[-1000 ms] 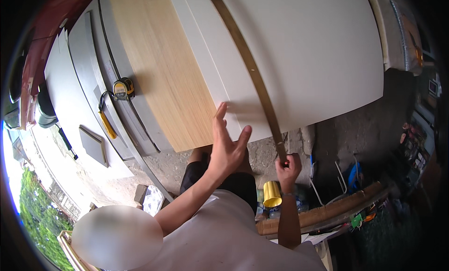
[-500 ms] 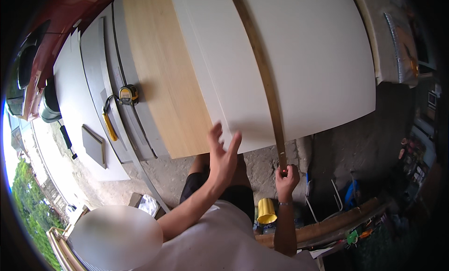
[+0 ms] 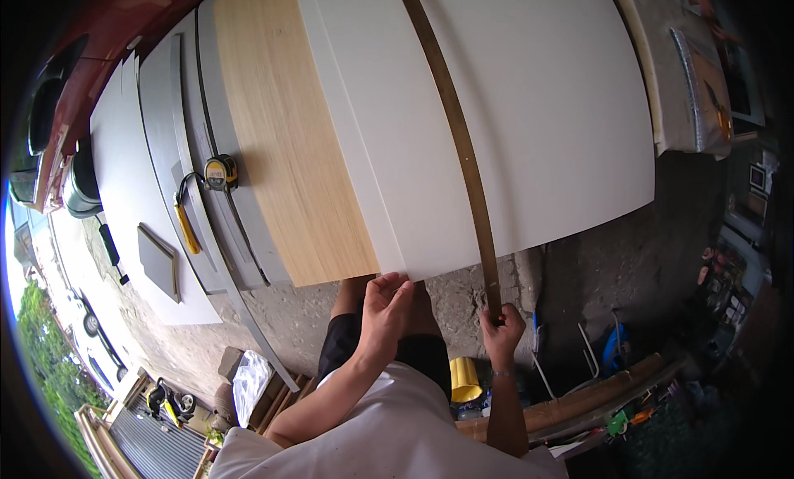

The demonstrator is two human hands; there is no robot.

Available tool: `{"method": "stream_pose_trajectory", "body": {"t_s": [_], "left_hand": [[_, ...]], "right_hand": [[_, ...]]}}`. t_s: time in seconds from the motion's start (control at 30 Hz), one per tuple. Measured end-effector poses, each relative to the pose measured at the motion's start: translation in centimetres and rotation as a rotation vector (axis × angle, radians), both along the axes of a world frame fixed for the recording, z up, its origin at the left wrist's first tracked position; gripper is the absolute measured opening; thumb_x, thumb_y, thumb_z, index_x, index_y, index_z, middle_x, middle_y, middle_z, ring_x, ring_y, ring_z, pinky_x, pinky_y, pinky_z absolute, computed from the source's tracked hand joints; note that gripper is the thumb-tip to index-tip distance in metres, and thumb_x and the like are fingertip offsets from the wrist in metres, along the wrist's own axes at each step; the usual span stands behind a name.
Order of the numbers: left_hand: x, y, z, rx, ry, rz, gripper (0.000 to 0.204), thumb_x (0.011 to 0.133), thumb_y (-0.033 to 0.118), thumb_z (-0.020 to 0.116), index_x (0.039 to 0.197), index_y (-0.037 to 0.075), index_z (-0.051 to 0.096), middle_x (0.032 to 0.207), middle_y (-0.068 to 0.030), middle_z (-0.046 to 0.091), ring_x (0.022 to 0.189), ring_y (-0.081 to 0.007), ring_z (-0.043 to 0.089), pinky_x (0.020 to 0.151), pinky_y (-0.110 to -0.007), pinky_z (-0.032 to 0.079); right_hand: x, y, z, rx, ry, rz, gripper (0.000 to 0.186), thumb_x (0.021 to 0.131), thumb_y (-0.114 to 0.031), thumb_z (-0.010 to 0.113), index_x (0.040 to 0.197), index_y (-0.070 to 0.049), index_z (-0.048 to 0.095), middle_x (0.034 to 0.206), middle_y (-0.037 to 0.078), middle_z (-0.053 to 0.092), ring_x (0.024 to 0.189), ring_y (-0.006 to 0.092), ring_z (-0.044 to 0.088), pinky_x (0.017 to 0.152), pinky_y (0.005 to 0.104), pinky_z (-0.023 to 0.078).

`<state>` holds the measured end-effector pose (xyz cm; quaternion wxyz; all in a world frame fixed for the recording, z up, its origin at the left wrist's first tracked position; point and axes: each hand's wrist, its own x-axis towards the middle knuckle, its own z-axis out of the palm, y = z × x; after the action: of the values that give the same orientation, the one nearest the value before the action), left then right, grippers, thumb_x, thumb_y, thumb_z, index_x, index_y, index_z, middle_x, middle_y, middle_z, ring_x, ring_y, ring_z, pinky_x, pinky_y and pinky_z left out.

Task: The person measures a white board with a tape measure and marks points with a pencil. They then use a long wooden ruler to draw straight lines across the board. Finally, they flip the board to reveal a red side and continue marking.

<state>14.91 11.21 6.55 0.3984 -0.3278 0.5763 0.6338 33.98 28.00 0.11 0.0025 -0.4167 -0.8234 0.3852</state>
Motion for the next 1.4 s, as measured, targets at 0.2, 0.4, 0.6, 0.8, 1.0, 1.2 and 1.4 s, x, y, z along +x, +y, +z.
{"method": "stream_pose_trajectory", "body": {"t_s": [0.2, 0.4, 0.6, 0.8, 1.0, 1.2, 1.4], "left_hand": [[-4.5, -0.6, 2.0, 0.152, 0.112, -0.248, 0.036, 0.101, 0.025, 0.07, 0.124, 0.0, 0.057, 0.106, -0.0043, 0.064, 0.098, -0.009, 0.058, 0.087, -0.026, 0.047], [-15.0, 5.2, -4.2, 0.159, 0.489, -0.032, 0.021, 0.104, 0.022, 0.064, 0.102, 0.001, 0.059, 0.094, -0.0015, 0.064, 0.086, -0.0071, 0.056, 0.076, -0.027, 0.048], [-16.1, -0.9, -4.6, -0.058, 0.674, 0.078, 0.017, 0.104, 0.016, 0.063, 0.091, 0.007, 0.056, 0.084, 0.0026, 0.06, 0.074, -0.0029, 0.051, 0.065, -0.021, 0.042], [-19.2, -7.6, -5.9, -0.359, 0.606, -0.243, 0.019, 0.102, 0.02, 0.067, 0.098, 0.003, 0.061, 0.079, -0.0027, 0.065, 0.071, -0.0063, 0.058, 0.063, -0.025, 0.046], [-23.0, -7.1, -0.5, -1.237, 0.718, -1.052, 0.042, 0.09, 0.041, 0.079, 0.098, 0.003, 0.063, 0.071, -0.0077, 0.065, 0.063, -0.0247, 0.067, 0.063, -0.037, 0.052], [-30.6, 3.2, -4.3, -0.633, 1.444, -1.109, 0.09, 0.079, 0.049, 0.084, 0.15, 0.011, 0.043, 0.154, -0.0196, 0.041, 0.143, -0.0398, 0.041, 0.117, -0.051, 0.037], [-37.3, 7.0, -8.7, -0.611, 1.646, -1.188, 0.131, 0.064, 0.073, 0.083, 0.162, 0.011, 0.022, 0.166, -0.0215, 0.023, 0.154, -0.0385, 0.024, 0.126, -0.052, 0.024]], "right_hand": [[0.4, 0.3, 4.1, -0.028, 0.056, -0.01, 0.024, 0.076, -0.004, 0.077, 0.071, -0.004, 0.053, 0.066, 0.011, 0.053, 0.055, 0.0286, 0.053, 0.053, 0.0392, 0.042], [-0.7, 0.3, 4.4, 0.088, 0.086, 0.05, 0.024, 0.075, -0.003, 0.076, 0.071, -0.004, 0.052, 0.065, 0.012, 0.051, 0.056, 0.0302, 0.053, 0.052, 0.0401, 0.041], [-3.3, -3.0, 3.5, 0.006, 0.098, 0.04, 0.026, 0.074, -0.006, 0.079, 0.072, -0.005, 0.053, 0.066, 0.012, 0.052, 0.058, 0.0334, 0.054, 0.053, 0.0425, 0.041], [-6.1, -6.1, 1.0, 0.028, 0.12, 0.064, 0.026, 0.073, -0.008, 0.08, 0.074, -0.007, 0.055, 0.066, 0.01, 0.053, 0.058, 0.0315, 0.055, 0.053, 0.0422, 0.042], [-6.9, -7.3, -1.2, 0.119, 0.031, 0.09, 0.028, 0.072, -0.011, 0.082, 0.074, -0.009, 0.054, 0.067, 0.008, 0.055, 0.058, 0.0298, 0.057, 0.054, 0.0423, 0.044], [-6.8, -6.3, -2.6, 0.171, -0.015, 0.129, 0.023, 0.073, -0.01, 0.08, 0.077, -0.008, 0.058, 0.069, 0.009, 0.056, 0.059, 0.0308, 0.057, 0.055, 0.0436, 0.046], [-6.3, -5.0, -2.4, 0.146, -0.011, 0.151, 0.025, 0.072, -0.008, 0.08, 0.077, -0.007, 0.055, 0.069, 0.01, 0.054, 0.058, 0.0316, 0.056, 0.054, 0.0441, 0.044]]}}
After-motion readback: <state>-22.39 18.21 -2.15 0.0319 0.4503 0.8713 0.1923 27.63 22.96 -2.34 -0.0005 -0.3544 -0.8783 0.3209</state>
